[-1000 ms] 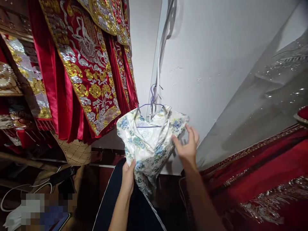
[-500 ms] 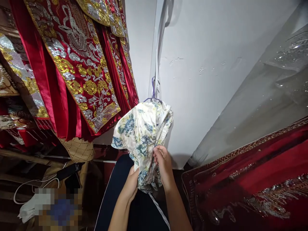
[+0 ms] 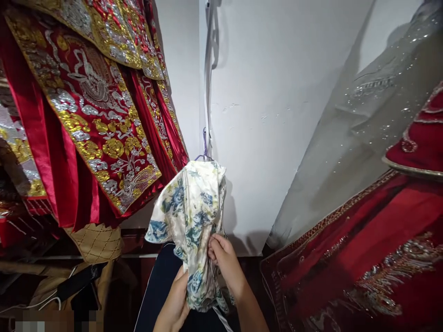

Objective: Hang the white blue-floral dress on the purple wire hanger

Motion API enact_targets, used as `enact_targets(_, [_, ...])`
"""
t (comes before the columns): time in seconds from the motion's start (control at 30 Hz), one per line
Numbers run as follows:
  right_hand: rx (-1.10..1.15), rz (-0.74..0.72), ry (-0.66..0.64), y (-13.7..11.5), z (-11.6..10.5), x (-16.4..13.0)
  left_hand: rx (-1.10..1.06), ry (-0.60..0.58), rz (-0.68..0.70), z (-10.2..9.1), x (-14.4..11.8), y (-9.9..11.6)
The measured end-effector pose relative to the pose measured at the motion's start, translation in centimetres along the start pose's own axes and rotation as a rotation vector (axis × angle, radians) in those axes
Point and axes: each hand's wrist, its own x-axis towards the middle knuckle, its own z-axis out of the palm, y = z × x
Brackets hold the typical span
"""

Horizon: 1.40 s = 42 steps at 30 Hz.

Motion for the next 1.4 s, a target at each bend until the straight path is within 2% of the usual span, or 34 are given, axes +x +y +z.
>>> enact_targets(0.1, [-0.116,-0.056,0.034,-0.2,-1.8,-0.4,-0.012,0.227,0.052,-0.3,0.6,0.3])
enact_targets(0.17, [-0.250,-0.044,-0.001,-0.3,-3.2,-0.7,-0.020,0.335,0.191,-0.3,1.2,0.4])
enact_targets(0.3, [-0.430,0.018,-0.098,-1.0,-4.2,-1.4,0.168,0.284,0.560,0.8,2.0,-0.8])
enact_targets(0.37, [-0.469,0.010,-0.116,-1.5,-3.7,-1.7,0.349,0.357,0.773,1.6,2.0,-2.1])
enact_targets(0.43, [-0.478,-0.003,-0.149,-1.9,-3.1,-2.0,0.541,0.411,0.890,2.2,1.5,-3.4])
enact_targets(0.53, [-0.460,-0.010,-0.197,-2.4,-2.3,-2.4,0.720,0.296,0.824,2.5,0.6,-4.7])
enact_targets(0.63, [-0.440,0.041,-0.248,-2.6,-1.8,-2.6,0.733,0.171,0.792,2.2,0.5,-5.4])
enact_targets(0.8, [-0.372,0.070,-0.334,-2.7,-0.7,-2.5,0.726,0.137,0.792,2.1,1.9,-4.5])
enact_targets(0.9, [-0.321,0.058,-0.282,-2.4,-0.1,-2.2,0.765,0.065,0.760,2.7,2.4,-2.8])
enact_targets(1.07, [-0.238,0.044,-0.050,-2.2,-1.0,-0.8,0.954,-0.098,0.731,3.2,2.5,-0.5])
enact_targets(1.13, [-0.197,0.037,0.020,-3.4,-1.6,0.7,1.010,-0.092,0.716,3.0,2.6,-0.4])
enact_targets(1.2, [-0.160,-0.015,0.041,-5.8,-1.8,2.7,1.050,-0.072,0.704,2.7,2.8,-0.7])
enact_targets(1.33, [-0.083,-0.189,-0.022,-11.9,-0.9,7.4,1.113,-0.077,0.732,2.4,3.1,-1.9])
enact_targets(1.4, [-0.034,-0.255,-0.016,-14.0,0.1,8.9,1.133,-0.089,0.748,2.4,3.1,-2.4])
